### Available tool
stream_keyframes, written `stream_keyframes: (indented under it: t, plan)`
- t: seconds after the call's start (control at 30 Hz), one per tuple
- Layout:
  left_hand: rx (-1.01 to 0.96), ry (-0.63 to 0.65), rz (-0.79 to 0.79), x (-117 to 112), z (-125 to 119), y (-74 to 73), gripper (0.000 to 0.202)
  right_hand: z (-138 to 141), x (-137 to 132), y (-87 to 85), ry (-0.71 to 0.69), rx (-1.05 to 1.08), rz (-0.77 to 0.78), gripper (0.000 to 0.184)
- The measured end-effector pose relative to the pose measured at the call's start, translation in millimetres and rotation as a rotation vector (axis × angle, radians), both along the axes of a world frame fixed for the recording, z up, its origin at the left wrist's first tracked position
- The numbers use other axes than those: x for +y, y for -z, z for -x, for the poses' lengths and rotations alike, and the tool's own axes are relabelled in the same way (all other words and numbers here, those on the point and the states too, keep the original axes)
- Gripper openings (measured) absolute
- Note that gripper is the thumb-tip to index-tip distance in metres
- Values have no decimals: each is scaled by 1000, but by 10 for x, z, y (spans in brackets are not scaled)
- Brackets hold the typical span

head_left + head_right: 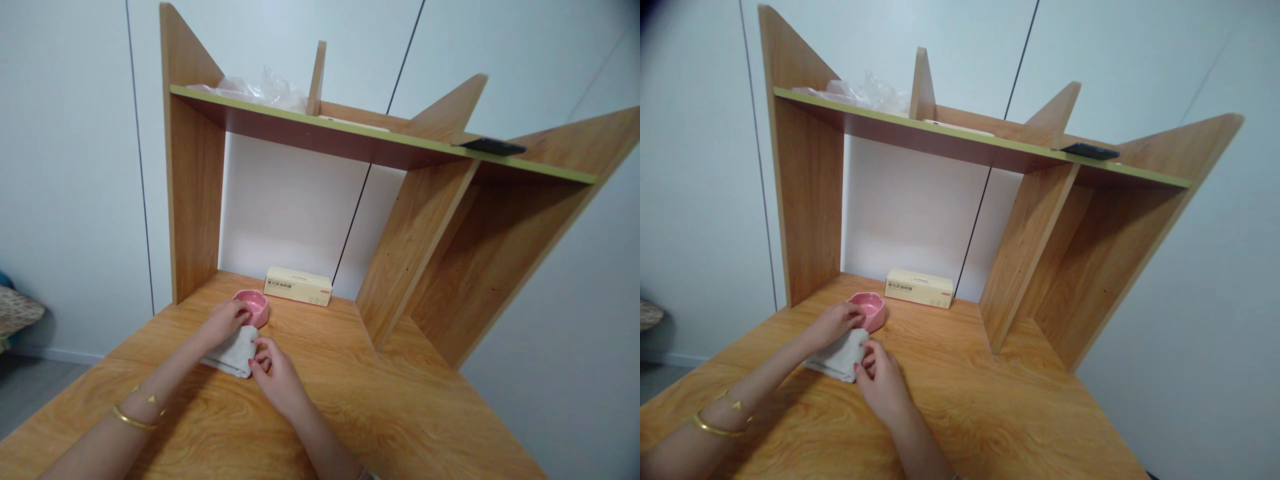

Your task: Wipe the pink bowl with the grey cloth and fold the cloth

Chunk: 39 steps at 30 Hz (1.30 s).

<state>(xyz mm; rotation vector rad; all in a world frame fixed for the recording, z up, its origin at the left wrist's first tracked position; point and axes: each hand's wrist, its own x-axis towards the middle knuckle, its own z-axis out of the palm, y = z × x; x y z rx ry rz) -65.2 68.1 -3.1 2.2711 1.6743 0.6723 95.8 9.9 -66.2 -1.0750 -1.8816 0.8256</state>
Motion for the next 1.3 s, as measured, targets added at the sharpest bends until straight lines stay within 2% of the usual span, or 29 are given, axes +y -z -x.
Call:
stream_keyframes:
  t: [0.13, 0.23, 0.33, 0.37, 0.43, 0.53, 0.6, 0.73, 0.9, 1.13, 1.3]
  plan:
    - [19, 8, 3, -4, 43, -26, 21, -13, 22, 28, 61, -63, -30, 30]
    - [29, 10, -6, 1, 51, -21, 20, -108, 101, 36, 218, -157, -129, 27]
    - [4, 12, -97, -51, -43, -37, 20, -301, 209, 27, 358, -269, -199, 30]
    - [-22, 34, -179, -95, -107, -51, 24, -378, 245, 29, 381, -289, -200, 32]
    - [-35, 107, -255, -229, -278, -85, 25, -531, 311, 52, 416, -312, -189, 38]
    - [12, 338, -186, -495, -585, -92, 24, -703, 390, 119, 468, -348, -158, 45]
    - [81, 409, -133, -655, -765, -28, 22, -760, 430, 160, 492, -369, -128, 48]
    - [165, 402, -91, -790, -953, 232, 30, -767, 451, 178, 463, -411, -80, 49]
    - [143, 395, -101, -714, -933, 483, 47, -725, 375, 130, 340, -480, -51, 47]
    - [42, 425, 11, -654, -860, 625, 61, -705, 329, 77, 309, -568, -14, 51]
    - [74, 432, 62, -668, -836, 596, 63, -672, 316, 72, 311, -613, 3, 53]
